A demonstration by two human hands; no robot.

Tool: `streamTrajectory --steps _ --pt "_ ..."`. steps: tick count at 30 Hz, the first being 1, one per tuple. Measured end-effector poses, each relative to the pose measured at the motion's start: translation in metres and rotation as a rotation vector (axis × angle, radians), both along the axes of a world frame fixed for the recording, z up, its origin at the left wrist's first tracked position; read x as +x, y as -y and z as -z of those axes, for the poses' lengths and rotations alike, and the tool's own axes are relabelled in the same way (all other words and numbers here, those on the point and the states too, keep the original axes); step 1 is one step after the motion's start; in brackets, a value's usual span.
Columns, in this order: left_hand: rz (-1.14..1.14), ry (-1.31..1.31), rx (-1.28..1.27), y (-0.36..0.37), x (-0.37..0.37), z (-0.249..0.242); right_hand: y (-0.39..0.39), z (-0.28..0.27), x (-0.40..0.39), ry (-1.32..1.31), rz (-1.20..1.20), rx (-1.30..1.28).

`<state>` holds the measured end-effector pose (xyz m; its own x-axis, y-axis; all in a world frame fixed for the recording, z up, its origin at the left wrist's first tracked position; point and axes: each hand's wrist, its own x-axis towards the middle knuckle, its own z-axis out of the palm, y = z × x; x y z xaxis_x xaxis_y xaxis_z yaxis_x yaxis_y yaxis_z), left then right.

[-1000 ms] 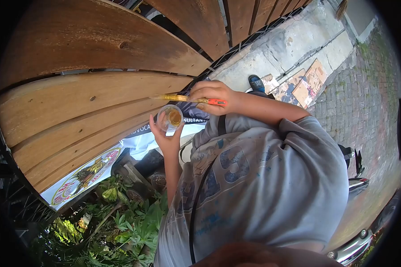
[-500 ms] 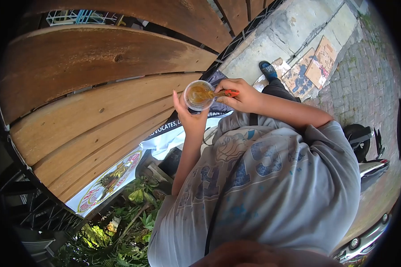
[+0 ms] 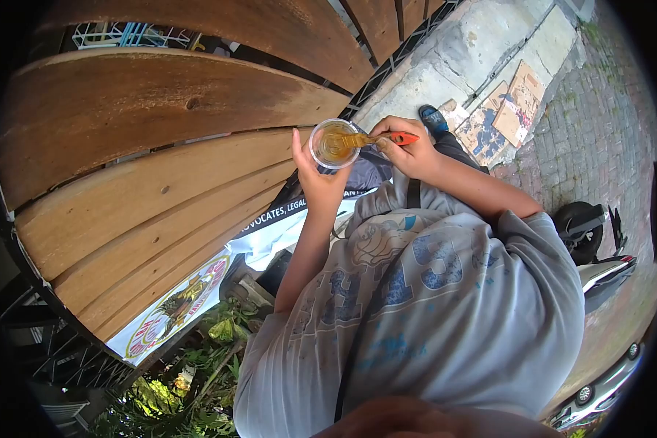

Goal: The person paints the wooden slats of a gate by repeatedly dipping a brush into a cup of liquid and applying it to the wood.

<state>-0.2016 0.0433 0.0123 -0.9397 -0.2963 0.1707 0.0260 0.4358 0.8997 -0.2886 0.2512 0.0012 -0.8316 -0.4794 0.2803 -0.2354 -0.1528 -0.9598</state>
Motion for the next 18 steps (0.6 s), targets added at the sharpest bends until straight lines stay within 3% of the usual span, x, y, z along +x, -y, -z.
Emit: streamTrajectory --steps 7,13,18 --pt "-0.120 -0.044 0.094 0.018 0.003 -0.004 0.022 -0.015 -0.015 -0.225 -0.138 0.012" --pt "-0.188 -0.002 -0.071 0.037 0.023 0.000 0.044 -0.023 -0.027 -0.392 -0.207 0.138" --pt "-0.221 0.021 -0.001 0.032 0.029 0.006 0.059 -0.026 -0.025 -0.317 -0.239 0.196"
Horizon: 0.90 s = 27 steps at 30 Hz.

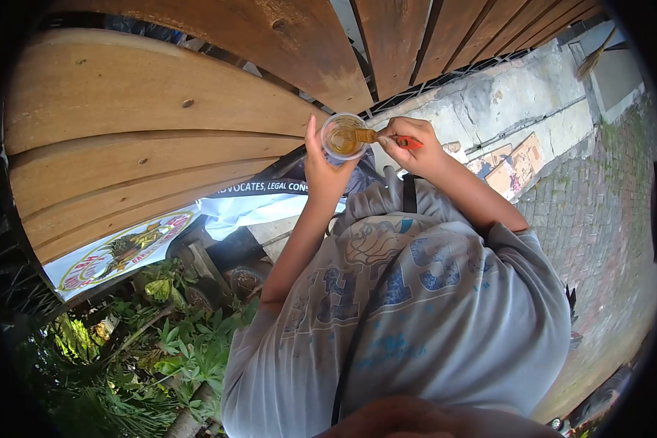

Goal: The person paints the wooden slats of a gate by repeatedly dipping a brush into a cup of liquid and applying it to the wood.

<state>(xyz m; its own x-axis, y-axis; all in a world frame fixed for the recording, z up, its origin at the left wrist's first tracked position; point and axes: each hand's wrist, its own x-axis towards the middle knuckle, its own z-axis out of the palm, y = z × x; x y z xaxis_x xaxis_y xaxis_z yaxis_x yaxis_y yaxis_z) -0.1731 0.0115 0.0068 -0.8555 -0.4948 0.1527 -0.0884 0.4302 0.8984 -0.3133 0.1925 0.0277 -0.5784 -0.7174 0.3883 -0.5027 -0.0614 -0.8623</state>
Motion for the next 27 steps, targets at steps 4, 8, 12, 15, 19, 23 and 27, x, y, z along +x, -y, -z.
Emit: streamTrajectory --steps 4,8,12,15,19,23,27 --pt "-0.019 0.006 0.090 0.003 0.000 0.007 0.009 0.002 -0.004 0.055 -0.037 0.025" --pt "-0.025 -0.031 0.162 0.007 -0.006 0.022 0.006 0.001 -0.004 0.170 -0.030 -0.072" --pt "-0.055 -0.015 0.235 0.019 -0.017 0.034 0.008 -0.008 -0.013 0.370 -0.024 0.223" --pt "-0.062 -0.037 0.188 0.025 -0.022 0.043 0.011 -0.008 -0.018 0.095 -0.039 0.173" --pt "-0.092 -0.024 0.148 0.027 -0.025 0.047 0.014 0.000 -0.019 0.084 -0.039 0.052" --pt "-0.114 -0.074 0.188 0.026 -0.026 0.054 0.017 0.010 -0.016 0.244 0.016 0.001" --pt "-0.125 -0.109 0.230 0.023 -0.010 0.075 0.024 0.011 -0.032 0.115 0.017 0.032"
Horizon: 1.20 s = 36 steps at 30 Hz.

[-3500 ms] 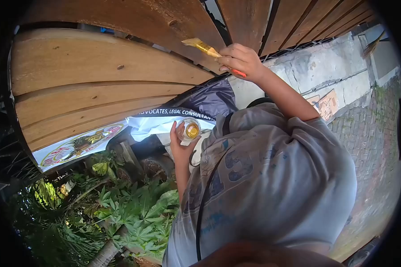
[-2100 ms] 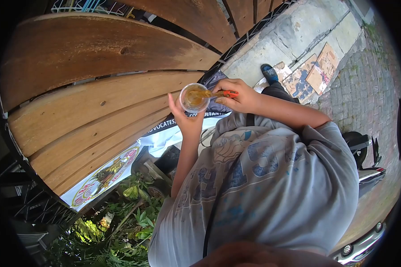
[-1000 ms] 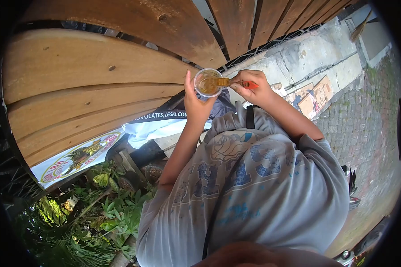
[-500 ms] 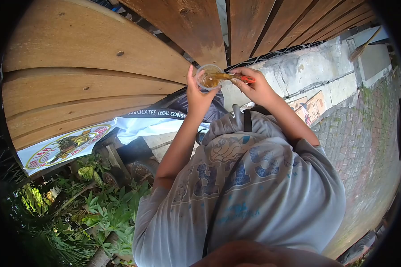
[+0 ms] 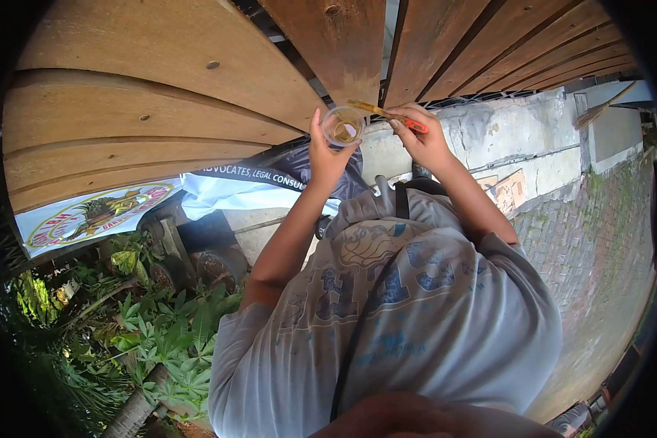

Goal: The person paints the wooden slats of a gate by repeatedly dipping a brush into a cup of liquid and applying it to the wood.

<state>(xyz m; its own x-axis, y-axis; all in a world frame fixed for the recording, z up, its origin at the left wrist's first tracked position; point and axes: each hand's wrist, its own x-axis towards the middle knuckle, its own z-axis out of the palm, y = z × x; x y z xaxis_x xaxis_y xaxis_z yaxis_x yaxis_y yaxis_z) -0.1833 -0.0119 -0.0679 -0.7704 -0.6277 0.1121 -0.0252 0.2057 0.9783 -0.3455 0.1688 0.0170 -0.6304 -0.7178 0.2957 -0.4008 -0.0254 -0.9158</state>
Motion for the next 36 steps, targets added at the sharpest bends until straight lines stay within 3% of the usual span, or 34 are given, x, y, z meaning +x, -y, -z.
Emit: streamTrajectory --steps 4,6,8,11,17,25,26,30,34,36 --pt "0.008 0.027 -0.030 -0.002 0.037 0.010 0.026 0.000 -0.022 -0.217 -0.037 -0.026" --pt "-0.013 0.033 0.081 -0.009 0.059 0.009 0.035 0.004 -0.033 -0.300 -0.048 -0.039" --pt "-0.036 0.032 0.162 -0.013 0.079 0.008 0.039 0.011 -0.038 -0.577 -0.029 -0.014" --pt "-0.128 0.073 0.154 -0.013 0.111 0.023 0.034 0.031 -0.027 -0.749 -0.015 0.006" --pt "-0.259 0.113 0.252 -0.018 0.163 0.029 0.024 0.147 -0.039 -0.755 -0.067 0.180" --pt "-0.299 0.163 0.265 -0.023 0.186 0.034 0.026 0.171 -0.041 -0.685 -0.121 0.286" --pt "-0.291 0.163 0.264 -0.024 0.188 0.039 0.027 0.176 -0.042 -0.660 -0.157 0.388" --pt "-0.287 0.195 0.324 -0.025 0.188 0.039 0.030 0.167 -0.043 -0.605 -0.225 0.615" --pt "-0.241 0.212 0.297 -0.023 0.184 0.028 0.041 0.084 -0.040 -0.574 -0.215 0.601" --pt "-0.227 0.212 0.272 -0.021 0.187 0.030 0.044 0.056 -0.045 -0.726 -0.125 0.424"
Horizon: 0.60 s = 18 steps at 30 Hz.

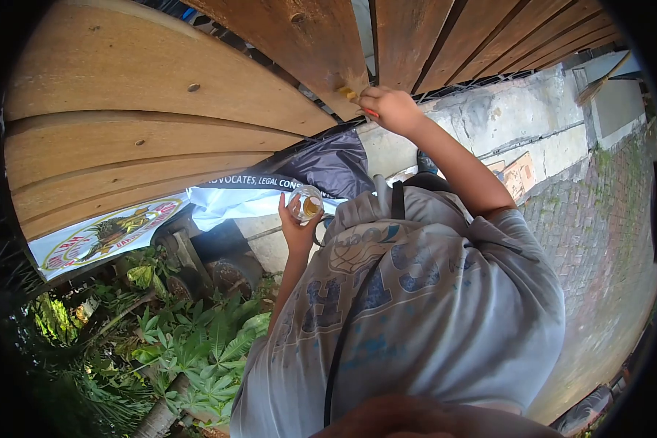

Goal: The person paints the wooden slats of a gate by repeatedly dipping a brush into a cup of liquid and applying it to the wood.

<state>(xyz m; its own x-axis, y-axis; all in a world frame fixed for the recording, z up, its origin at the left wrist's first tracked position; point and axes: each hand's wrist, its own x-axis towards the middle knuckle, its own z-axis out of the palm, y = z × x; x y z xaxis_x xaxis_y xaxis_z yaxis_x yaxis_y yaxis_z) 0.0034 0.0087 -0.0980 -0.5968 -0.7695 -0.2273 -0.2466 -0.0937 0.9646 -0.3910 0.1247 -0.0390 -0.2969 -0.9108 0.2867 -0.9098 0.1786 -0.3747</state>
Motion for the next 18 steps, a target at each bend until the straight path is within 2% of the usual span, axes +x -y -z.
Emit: streamTrajectory --steps 1,3,4,5,6,7,10,13,14,16,18 --pt "0.020 0.012 -0.029 0.001 0.002 0.001 -0.001 -0.024 0.002 0.002 0.005 -0.002" --pt "0.042 0.023 -0.060 0.002 0.004 0.002 -0.010 -0.077 0.012 -0.093 -0.031 -0.238" --pt "0.048 0.030 -0.065 0.003 0.004 0.001 -0.016 -0.100 0.016 -0.093 -0.028 -0.240" --pt "0.053 0.036 -0.071 0.003 0.004 0.001 -0.022 -0.120 0.020 -0.110 -0.057 -0.354" --pt "0.056 0.037 -0.074 0.003 0.005 0.002 -0.025 -0.129 0.022 -0.127 -0.086 -0.468" --pt "0.058 0.030 -0.058 0.003 0.004 0.003 -0.026 -0.126 0.021 -0.129 -0.084 -0.470" --pt "0.057 0.021 -0.047 0.000 0.003 0.006 -0.029 -0.091 0.020 -0.122 -0.078 -0.604" --pt "0.071 0.001 0.031 -0.005 -0.002 -0.002 -0.022 -0.010 0.016 -0.181 -0.051 -0.630" --pt "0.073 -0.001 0.025 -0.005 -0.002 0.001 -0.019 0.020 0.017 -0.138 -0.019 -0.574" --pt "0.167 0.045 -0.148 -0.005 0.003 0.008 -0.012 0.066 0.017 -0.094 0.014 -0.525" --pt "0.173 0.059 -0.137 -0.009 0.003 0.003 -0.006 0.097 0.018 0.046 -0.015 -0.381"
